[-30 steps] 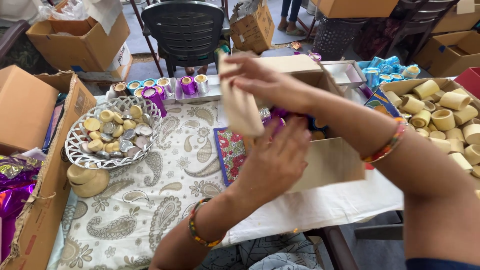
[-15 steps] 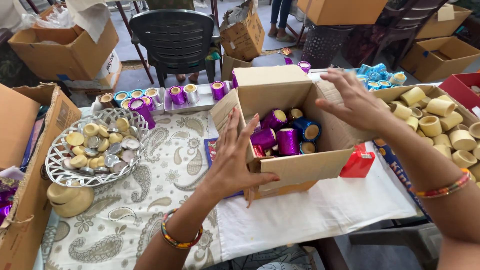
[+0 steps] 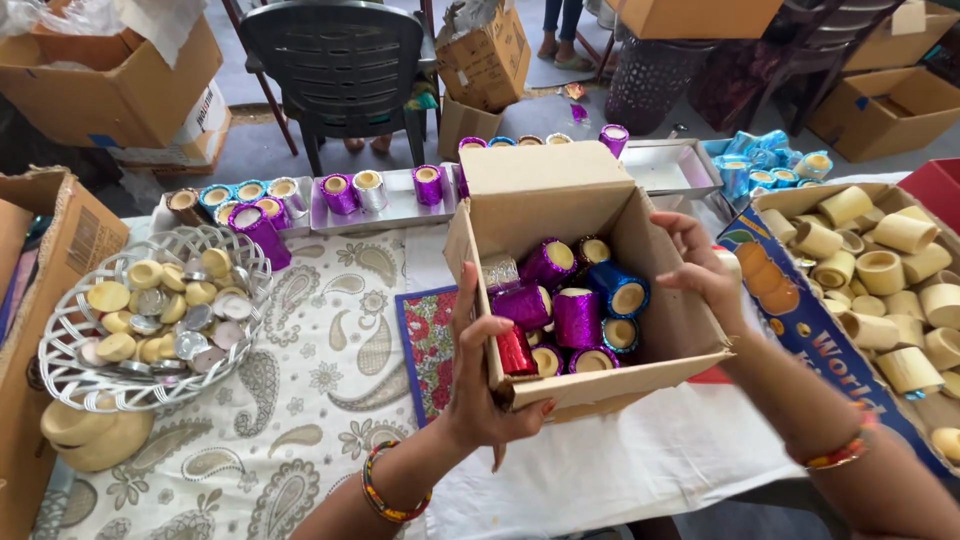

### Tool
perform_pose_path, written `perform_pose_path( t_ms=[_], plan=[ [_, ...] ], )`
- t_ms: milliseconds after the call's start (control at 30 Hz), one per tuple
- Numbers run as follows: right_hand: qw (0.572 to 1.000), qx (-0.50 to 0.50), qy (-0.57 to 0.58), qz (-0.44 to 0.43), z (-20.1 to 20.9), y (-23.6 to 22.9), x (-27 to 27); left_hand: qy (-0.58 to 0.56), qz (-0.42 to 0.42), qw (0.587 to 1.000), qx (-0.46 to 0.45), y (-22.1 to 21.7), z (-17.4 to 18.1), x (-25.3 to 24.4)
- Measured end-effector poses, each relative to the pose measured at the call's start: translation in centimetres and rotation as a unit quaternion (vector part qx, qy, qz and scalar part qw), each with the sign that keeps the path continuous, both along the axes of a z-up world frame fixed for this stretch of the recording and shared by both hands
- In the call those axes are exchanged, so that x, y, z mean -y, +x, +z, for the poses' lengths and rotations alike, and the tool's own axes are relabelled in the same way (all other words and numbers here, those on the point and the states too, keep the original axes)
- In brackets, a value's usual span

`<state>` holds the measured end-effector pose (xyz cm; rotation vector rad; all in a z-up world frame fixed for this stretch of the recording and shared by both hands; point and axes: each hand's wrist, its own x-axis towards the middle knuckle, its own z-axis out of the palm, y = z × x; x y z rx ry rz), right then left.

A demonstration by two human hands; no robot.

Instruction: The person places purple and gold cylindrical items into a cardboard box, closes the flaps, and seals the box with clear tape using scissors to cut the tape. Afterwards, the person picks up a small wooden object and wipes it with a cloth.

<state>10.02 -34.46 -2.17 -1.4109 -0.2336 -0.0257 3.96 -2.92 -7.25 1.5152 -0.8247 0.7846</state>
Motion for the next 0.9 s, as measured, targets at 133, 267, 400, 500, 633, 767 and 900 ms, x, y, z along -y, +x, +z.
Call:
perform_pose_path(
  t_ms=[133,267,400,500,633,767,900],
  plan=[
    [0.971,0.079,-0.222,-0.036,7.2,1.1,-3.0,0.012,0.002,1.000,0.008,0.1,0.1,-0.3],
    [0.826,0.190,-0.531,-0.021,12.5,2.4,-10.1,0.010,0.006,1.000,0.021,0.5,-0.1,-0.3],
    [0.690,0.215,-0.683,0.108,10.7,5.3,-15.8,0.028,0.022,0.999,0.018,0.3,0.1,-0.7],
    [0.595,0.110,-0.787,0.120,9.9,5.1,-18.2,0.037,0.033,0.999,0.019,0.3,0.2,-0.8],
    [0.621,0.080,-0.769,0.131,9.3,5.2,-18.1,0.044,0.038,0.998,0.022,0.5,0.2,-0.9],
    [0.681,0.041,-0.725,0.098,8.1,5.9,-16.9,0.047,0.035,0.998,0.021,0.4,0.2,-0.8],
    [0.719,0.040,-0.684,0.116,6.5,7.2,-16.6,0.045,0.037,0.998,0.020,0.3,0.3,-0.8]
  ],
)
